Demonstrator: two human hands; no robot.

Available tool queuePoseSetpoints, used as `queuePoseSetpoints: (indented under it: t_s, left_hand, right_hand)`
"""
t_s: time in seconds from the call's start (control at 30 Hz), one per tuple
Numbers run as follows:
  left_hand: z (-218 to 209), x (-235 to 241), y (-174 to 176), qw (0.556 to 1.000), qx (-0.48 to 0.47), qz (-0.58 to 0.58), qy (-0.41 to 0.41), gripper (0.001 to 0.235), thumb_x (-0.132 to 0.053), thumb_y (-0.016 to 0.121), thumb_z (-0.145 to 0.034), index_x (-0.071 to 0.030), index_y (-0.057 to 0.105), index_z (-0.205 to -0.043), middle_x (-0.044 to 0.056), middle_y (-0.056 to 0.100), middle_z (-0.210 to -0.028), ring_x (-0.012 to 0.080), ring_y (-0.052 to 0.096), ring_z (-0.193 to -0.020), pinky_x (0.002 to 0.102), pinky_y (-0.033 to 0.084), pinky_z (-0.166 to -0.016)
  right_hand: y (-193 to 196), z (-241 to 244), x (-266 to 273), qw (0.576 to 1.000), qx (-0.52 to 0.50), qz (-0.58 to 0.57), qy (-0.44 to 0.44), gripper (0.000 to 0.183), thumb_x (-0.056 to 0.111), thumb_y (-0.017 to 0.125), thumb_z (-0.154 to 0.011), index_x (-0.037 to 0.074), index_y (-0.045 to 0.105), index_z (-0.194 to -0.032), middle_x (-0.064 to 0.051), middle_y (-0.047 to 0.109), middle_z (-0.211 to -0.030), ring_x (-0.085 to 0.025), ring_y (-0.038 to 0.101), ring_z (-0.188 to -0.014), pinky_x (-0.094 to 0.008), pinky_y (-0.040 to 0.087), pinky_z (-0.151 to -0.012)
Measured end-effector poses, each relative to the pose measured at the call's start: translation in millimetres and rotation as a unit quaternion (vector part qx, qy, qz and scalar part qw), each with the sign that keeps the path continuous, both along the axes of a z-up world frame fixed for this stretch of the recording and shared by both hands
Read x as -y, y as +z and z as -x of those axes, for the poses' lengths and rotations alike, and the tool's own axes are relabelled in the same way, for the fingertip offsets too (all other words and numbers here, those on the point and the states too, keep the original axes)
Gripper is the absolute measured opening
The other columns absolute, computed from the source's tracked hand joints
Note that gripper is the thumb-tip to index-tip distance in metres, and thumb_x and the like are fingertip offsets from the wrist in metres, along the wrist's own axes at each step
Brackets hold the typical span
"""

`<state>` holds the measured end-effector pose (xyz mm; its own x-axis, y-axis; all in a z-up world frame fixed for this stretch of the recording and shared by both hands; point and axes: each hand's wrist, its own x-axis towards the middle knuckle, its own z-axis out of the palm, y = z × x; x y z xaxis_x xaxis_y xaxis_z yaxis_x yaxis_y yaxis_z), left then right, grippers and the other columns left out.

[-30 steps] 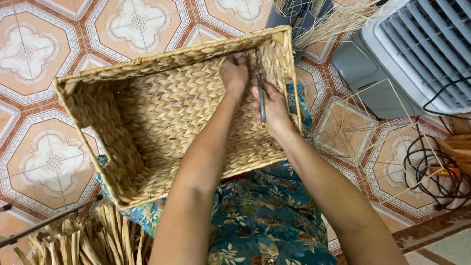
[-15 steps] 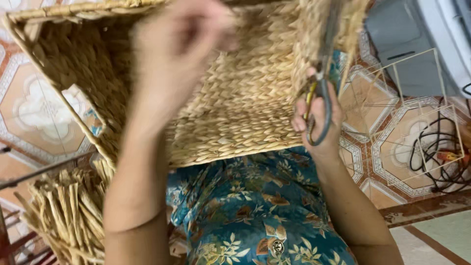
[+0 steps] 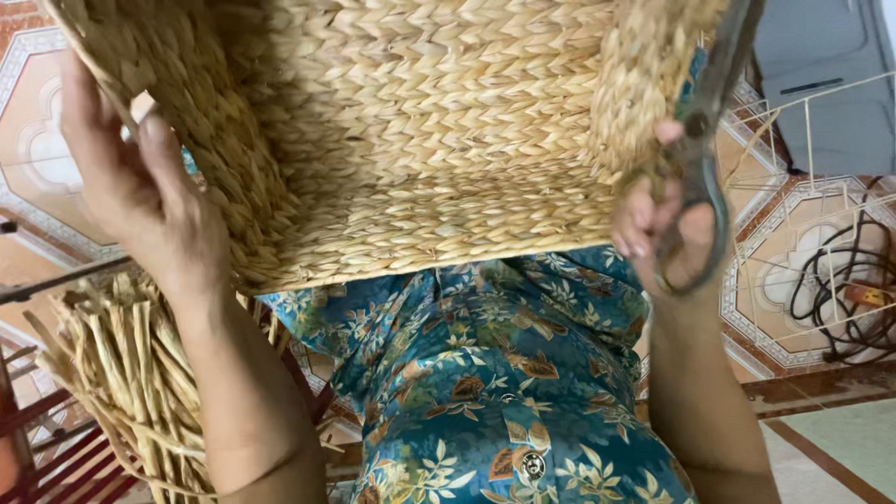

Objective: The person is finishing a woven basket by trimming loose strands with scissors and then wrapping the rim with yellow tape. They handle the basket, scissors, and tape roll while seated on the floor.

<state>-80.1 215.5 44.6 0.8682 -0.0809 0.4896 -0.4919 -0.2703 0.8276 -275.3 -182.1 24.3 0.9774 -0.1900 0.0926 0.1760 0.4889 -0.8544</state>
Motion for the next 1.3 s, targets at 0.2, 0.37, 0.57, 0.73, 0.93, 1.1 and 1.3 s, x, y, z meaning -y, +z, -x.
queuePoseSetpoints:
  t_s: [0.2, 0.37, 0.57, 0.73, 0.93, 1.1, 1.3]
  left_hand:
    - [-1, -5, -21, 0.995, 0.088, -0.042, -0.011, 0.029, 0.004, 0.046, -0.121, -0.001, 0.052, -0.149, 0.019, 0.06, -0.146, 0.023, 0.073, -0.108, 0.033, 0.061, -0.089]
    - [21, -8, -21, 0.995, 0.094, 0.017, 0.019, 0.024, 0.001, 0.05, -0.121, 0.0, 0.052, -0.144, 0.018, 0.063, -0.135, 0.0166, 0.073, -0.079, 0.027, 0.059, -0.068]
    - [37, 11, 5, 0.91, 0.289, -0.219, 0.203, 0.013, 0.007, 0.065, -0.098, 0.004, 0.067, -0.11, 0.015, 0.058, -0.106, 0.0265, 0.06, -0.096, 0.041, 0.055, -0.078]
    - [69, 88, 7, 0.964, 0.147, -0.209, -0.069, 0.027, 0.007, 0.065, -0.098, -0.01, 0.072, -0.118, 0.007, 0.069, -0.118, 0.0237, 0.065, -0.113, 0.036, 0.052, -0.093]
    - [35, 237, -51, 0.831, -0.181, -0.339, -0.401, 0.02, -0.013, 0.058, -0.101, -0.016, 0.073, -0.115, 0.005, 0.07, -0.126, 0.0207, 0.068, -0.114, 0.033, 0.053, -0.1]
    - [39, 255, -80, 0.73, -0.23, -0.455, -0.456, 0.014, -0.025, 0.069, -0.091, -0.02, 0.076, -0.102, -0.002, 0.076, -0.11, 0.0164, 0.07, -0.105, 0.036, 0.053, -0.102]
    - [44, 245, -90, 0.795, -0.08, -0.383, -0.464, 0.012, -0.02, 0.072, -0.09, -0.02, 0.078, -0.1, 0.004, 0.078, -0.094, 0.0226, 0.073, -0.083, 0.039, 0.057, -0.085]
  right_hand:
    - [32, 64, 17, 0.881, -0.228, 0.413, -0.047, 0.066, 0.015, 0.076, -0.092, 0.009, 0.053, -0.153, 0.001, 0.059, -0.086, -0.004, 0.051, -0.066, -0.02, 0.039, -0.055]
    - [31, 78, 10, 0.815, -0.31, 0.489, -0.012, 0.07, -0.001, 0.068, -0.092, 0.012, 0.05, -0.158, -0.013, 0.073, -0.112, -0.014, 0.064, -0.082, -0.03, 0.048, -0.063]
    - [48, 85, -6, 0.771, -0.361, 0.524, 0.022, 0.066, 0.004, 0.07, -0.087, 0.02, 0.053, -0.148, -0.015, 0.069, -0.132, -0.017, 0.076, -0.094, -0.032, 0.059, -0.073]
    - [46, 85, -10, 0.691, -0.42, 0.588, 0.029, 0.066, 0.017, 0.075, -0.085, 0.031, 0.055, -0.147, -0.015, 0.076, -0.11, -0.023, 0.069, -0.058, -0.038, 0.053, -0.057]
    - [39, 90, -14, 0.67, -0.387, 0.633, 0.025, 0.07, 0.017, 0.077, -0.082, 0.032, 0.055, -0.147, -0.01, 0.067, -0.074, -0.024, 0.065, -0.057, -0.04, 0.051, -0.056]
    - [39, 90, -18, 0.64, -0.36, 0.679, 0.023, 0.07, 0.022, 0.078, -0.079, 0.028, 0.057, -0.145, -0.01, 0.069, -0.086, -0.027, 0.068, -0.064, -0.043, 0.054, -0.058]
    - [58, 81, -25, 0.533, -0.364, 0.762, 0.052, 0.073, 0.035, 0.082, -0.074, 0.027, 0.058, -0.142, -0.011, 0.064, -0.09, -0.031, 0.069, -0.076, -0.046, 0.055, -0.059]
